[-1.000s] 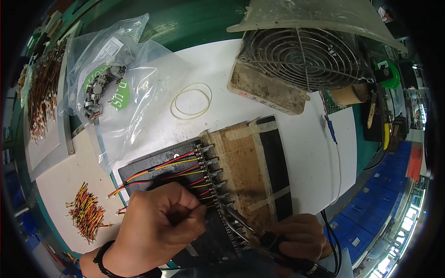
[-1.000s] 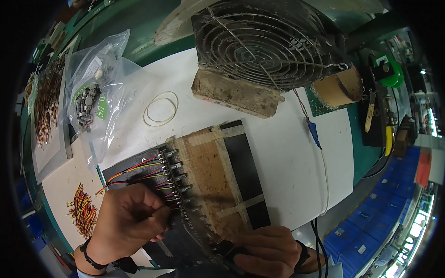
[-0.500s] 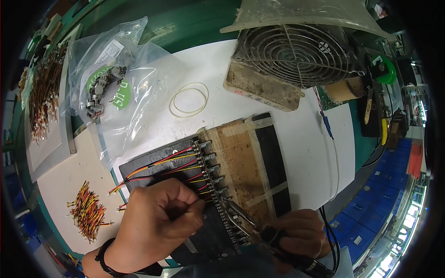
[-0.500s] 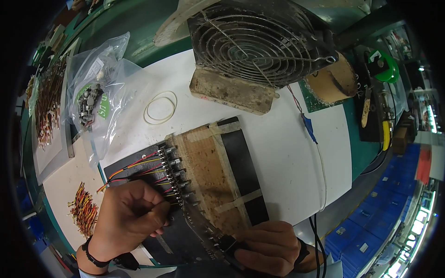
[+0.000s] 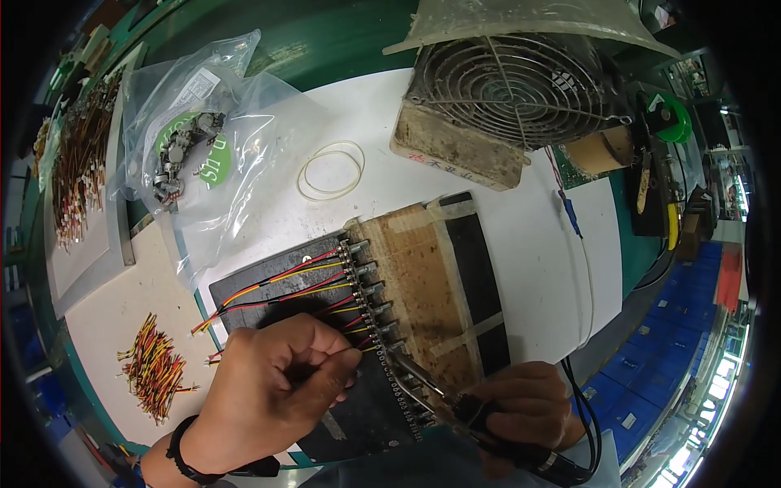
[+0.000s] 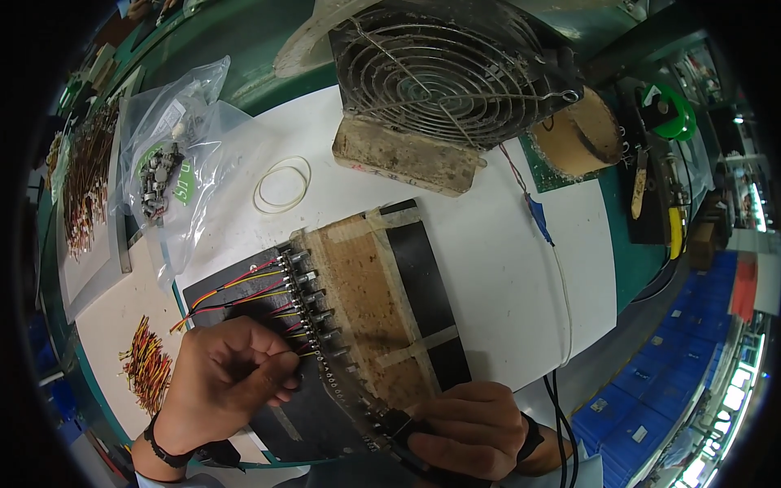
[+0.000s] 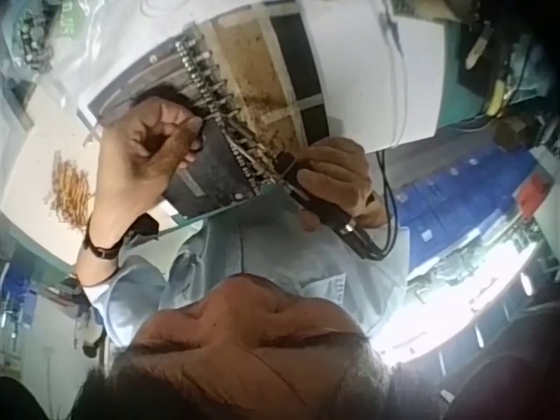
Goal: The person picks up a wire from a pile, aligns it with a terminal on a board, and joins them using a soldering iron, repeating the process for multiple wires.
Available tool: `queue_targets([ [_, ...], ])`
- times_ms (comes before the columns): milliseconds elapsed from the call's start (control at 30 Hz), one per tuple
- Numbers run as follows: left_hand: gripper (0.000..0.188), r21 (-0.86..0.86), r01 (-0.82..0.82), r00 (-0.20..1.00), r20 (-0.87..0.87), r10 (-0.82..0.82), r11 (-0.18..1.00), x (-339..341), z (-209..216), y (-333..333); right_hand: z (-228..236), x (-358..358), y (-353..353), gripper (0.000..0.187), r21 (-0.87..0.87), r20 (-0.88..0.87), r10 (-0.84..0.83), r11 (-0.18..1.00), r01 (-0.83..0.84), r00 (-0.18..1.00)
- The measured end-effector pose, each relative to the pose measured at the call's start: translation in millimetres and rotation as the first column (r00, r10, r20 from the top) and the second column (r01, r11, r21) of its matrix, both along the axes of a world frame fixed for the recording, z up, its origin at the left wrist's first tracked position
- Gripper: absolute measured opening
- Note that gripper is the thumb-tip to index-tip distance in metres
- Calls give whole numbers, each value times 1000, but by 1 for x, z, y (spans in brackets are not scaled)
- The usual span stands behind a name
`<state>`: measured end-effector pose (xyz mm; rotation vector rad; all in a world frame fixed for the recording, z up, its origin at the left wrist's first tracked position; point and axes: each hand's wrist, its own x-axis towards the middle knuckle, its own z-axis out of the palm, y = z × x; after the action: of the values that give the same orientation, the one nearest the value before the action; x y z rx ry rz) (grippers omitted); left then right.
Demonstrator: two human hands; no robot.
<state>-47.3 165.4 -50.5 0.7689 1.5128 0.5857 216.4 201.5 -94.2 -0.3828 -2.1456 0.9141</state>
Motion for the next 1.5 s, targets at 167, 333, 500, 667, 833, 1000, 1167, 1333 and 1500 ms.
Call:
queue_targets([
  [167, 9, 31, 134, 990, -49, -132, 991, -5, -3, 0, -4, -7, -2, 23, 2, -112, -42, 999, 42, 993],
  [333, 10, 8, 119, 991, -60, -118, 993, -3, -1, 1, -4, -8, -1, 20, 3, -101, -21, 1000, 21, 995],
  [500, 11, 46, 150, 986, -78, -147, 988, -5, -4, 0, 1, -4, -2, 45, -11, 12, -15, 1000, 15, 1000],
  [667, 12, 54, 148, 985, -96, -142, 988, -5, -4, 1, -3, -10, 0, 23, -59, -88, 6, 998, -11, 996],
  [833, 12, 47, 143, 986, -90, -139, 989, -4, -4, 0, 1, -14, -1, 51, 28, -132, -32, 999, 36, 991],
  [1000, 14, 49, 57, 993, -103, -51, 997, 0, -7, -2, 2, -11, -1, 51, -3, -123, -34, 999, 34, 992],
  [1167, 13, 66, 87, 991, -107, -80, 994, -1, -6, -1, -6, 4, -3, 43, 19, -23, -78, 997, 78, 997],
  [1333, 11, 36, 150, 983, -109, -146, 988, -2, -3, 2, -1, 2, -4, 40, 105, -40, -166, 980, 170, 985],
  [1500, 12, 193, 107, 975, -211, -65, 975, 6, -4, -2, -2, -2, -7, 40, 61, -77, -203, 976, 208, 976],
])
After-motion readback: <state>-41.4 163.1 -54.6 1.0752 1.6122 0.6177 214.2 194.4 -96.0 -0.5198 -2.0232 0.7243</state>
